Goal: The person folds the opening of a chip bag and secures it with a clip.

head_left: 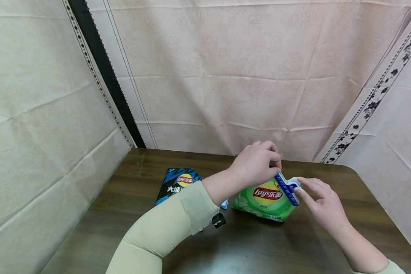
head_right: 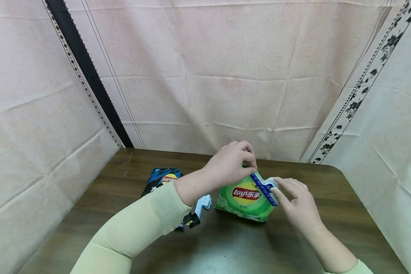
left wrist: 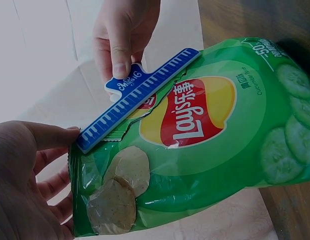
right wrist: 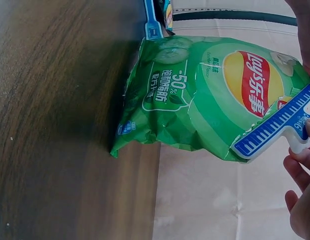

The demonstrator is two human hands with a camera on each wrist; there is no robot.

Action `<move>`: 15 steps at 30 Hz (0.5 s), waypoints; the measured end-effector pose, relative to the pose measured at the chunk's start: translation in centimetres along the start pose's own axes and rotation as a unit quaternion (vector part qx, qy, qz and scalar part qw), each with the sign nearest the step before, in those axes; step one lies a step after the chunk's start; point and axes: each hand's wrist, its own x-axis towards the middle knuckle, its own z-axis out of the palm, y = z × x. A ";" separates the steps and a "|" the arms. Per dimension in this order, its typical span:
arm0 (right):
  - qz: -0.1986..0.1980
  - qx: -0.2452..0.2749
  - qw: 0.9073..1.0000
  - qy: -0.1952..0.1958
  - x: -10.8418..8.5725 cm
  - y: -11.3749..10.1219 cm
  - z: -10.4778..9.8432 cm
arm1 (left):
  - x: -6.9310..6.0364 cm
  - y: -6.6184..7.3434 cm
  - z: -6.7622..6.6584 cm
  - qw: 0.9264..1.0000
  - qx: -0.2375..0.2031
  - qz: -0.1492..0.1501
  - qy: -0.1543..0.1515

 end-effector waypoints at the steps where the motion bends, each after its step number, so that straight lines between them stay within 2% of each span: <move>1: 0.000 0.000 1.000 -0.001 0.0 0.0 0.0 | 0.0 0.0 0.0 1.000 0.000 -0.001 0.000; 9: -0.004 -0.001 1.000 -0.006 0.0 0.1 0.0 | 0.0 0.0 0.0 1.000 -0.001 -0.004 -0.003; 15: 0.009 0.003 1.000 -0.019 0.0 0.1 0.0 | 0.0 0.0 0.0 1.000 0.001 -0.007 -0.006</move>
